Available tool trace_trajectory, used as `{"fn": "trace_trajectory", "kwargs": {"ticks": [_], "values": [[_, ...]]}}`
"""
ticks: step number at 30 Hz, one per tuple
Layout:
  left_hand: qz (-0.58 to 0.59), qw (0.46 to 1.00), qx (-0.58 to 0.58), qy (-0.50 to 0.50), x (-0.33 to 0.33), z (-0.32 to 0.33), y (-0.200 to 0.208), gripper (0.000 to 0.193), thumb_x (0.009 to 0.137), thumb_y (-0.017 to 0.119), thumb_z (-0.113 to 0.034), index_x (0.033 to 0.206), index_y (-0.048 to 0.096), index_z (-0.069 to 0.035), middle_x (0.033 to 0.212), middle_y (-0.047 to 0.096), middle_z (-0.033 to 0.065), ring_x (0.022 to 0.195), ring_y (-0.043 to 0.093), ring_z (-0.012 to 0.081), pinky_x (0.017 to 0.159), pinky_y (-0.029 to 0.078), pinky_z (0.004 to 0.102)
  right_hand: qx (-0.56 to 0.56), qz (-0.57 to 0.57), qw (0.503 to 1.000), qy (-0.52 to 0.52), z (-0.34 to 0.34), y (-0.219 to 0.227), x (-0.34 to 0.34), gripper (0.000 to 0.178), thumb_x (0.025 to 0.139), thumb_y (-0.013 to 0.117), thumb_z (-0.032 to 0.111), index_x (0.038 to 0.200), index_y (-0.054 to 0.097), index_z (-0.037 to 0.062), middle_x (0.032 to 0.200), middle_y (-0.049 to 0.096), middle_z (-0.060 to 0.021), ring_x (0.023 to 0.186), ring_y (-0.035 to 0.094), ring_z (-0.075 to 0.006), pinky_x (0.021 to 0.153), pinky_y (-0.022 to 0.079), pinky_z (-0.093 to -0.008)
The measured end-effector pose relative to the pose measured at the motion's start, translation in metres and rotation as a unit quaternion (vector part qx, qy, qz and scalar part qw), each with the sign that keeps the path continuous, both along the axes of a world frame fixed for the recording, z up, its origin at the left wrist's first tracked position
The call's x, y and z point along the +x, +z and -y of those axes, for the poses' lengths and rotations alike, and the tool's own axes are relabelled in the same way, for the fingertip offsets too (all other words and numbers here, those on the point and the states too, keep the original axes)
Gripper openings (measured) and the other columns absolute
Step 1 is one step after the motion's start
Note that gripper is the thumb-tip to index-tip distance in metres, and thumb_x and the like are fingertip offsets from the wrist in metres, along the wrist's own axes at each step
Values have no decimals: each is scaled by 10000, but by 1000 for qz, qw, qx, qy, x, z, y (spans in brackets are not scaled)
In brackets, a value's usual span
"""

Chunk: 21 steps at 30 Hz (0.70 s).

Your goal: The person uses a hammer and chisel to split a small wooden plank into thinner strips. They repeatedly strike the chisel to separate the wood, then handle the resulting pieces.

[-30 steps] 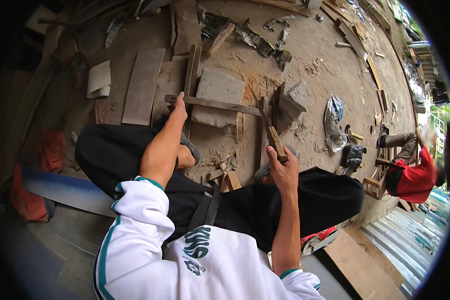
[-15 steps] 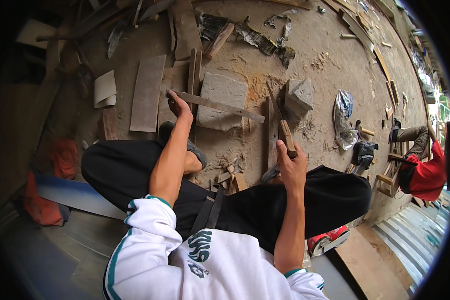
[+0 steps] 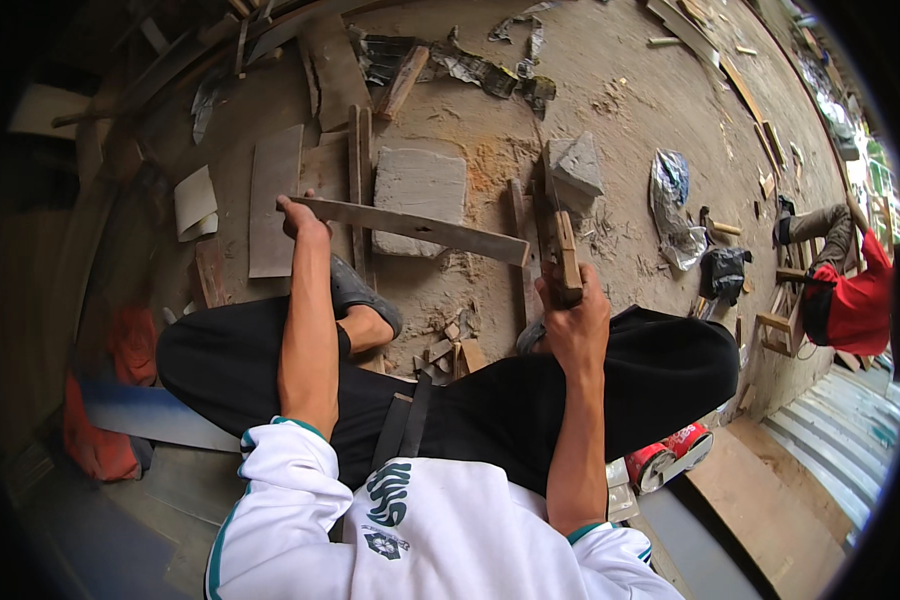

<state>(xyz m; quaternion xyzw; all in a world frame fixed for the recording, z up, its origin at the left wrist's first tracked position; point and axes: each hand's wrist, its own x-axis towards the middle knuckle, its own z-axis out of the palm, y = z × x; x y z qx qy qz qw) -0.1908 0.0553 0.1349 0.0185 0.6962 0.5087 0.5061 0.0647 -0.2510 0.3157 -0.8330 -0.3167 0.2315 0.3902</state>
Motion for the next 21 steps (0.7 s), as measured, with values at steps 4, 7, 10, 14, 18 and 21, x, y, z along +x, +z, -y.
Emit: {"fn": "trace_trajectory", "kwargs": {"ticks": [4, 7, 10, 14, 18, 21], "values": [[57, 997, -47, -15, 2, 9, -17, 497, 987, 423, -539, 1309, 445, -160, 963, 702, 24, 772, 653, 182, 656, 548, 353, 74, -55, 995, -23, 6, -5, 4, 356, 833, 767, 201, 1088, 598, 20, 975, 715, -142, 891, 700, -238, 783, 519, -327], [74, 997, -30, -7, 8, 11, -38, 503, 988, 407, -544, 1320, 440, -167, 966, 702, 35, 759, 654, 173, 682, 573, 347, 109, -68, 992, -4, 3, -8, 3, 402, 826, 783, 241, 1105, 592, 23, 987, 717, -123, 885, 697, -216, 779, 519, -318], [116, 992, -36, -34, -2, 7, -63, 512, 986, 387, -562, 1320, 431, -176, 956, 702, 29, 751, 653, 173, 676, 578, 340, 127, -139, 982, 9, 0, -9, -1, 467, 801, 807, 283, 1106, 589, 5, 994, 718, -109, 896, 687, -179, 774, 514, -295], [130, 990, -38, -51, 9, 12, -68, 479, 1000, 396, -524, 1305, 431, -156, 964, 692, 42, 781, 663, 168, 654, 573, 342, 138, -183, 973, 31, 3, -2, -3, 463, 795, 817, 292, 1056, 572, -2, 924, 664, -65, 838, 622, -119, 757, 506, -266], [158, 984, -42, -73, 19, 20, -58, 448, 1009, 396, -503, 1259, 444, -135, 968, 683, 49, 785, 650, 164, 657, 568, 335, 179, -247, 951, 44, 7, 3, -4, 436, 797, 821, 261, 1034, 557, 7, 912, 604, -43, 826, 575, -94, 753, 497, -239], [177, 981, -38, -73, 17, 20, -61, 434, 1011, 384, -509, 1215, 460, -134, 938, 676, 44, 752, 621, 167, 659, 562, 334, 200, -313, 927, 41, 7, 9, -6, 459, 780, 834, 206, 1062, 523, 21, 1020, 636, -79, 842, 576, -89, 755, 504, -237]]}}
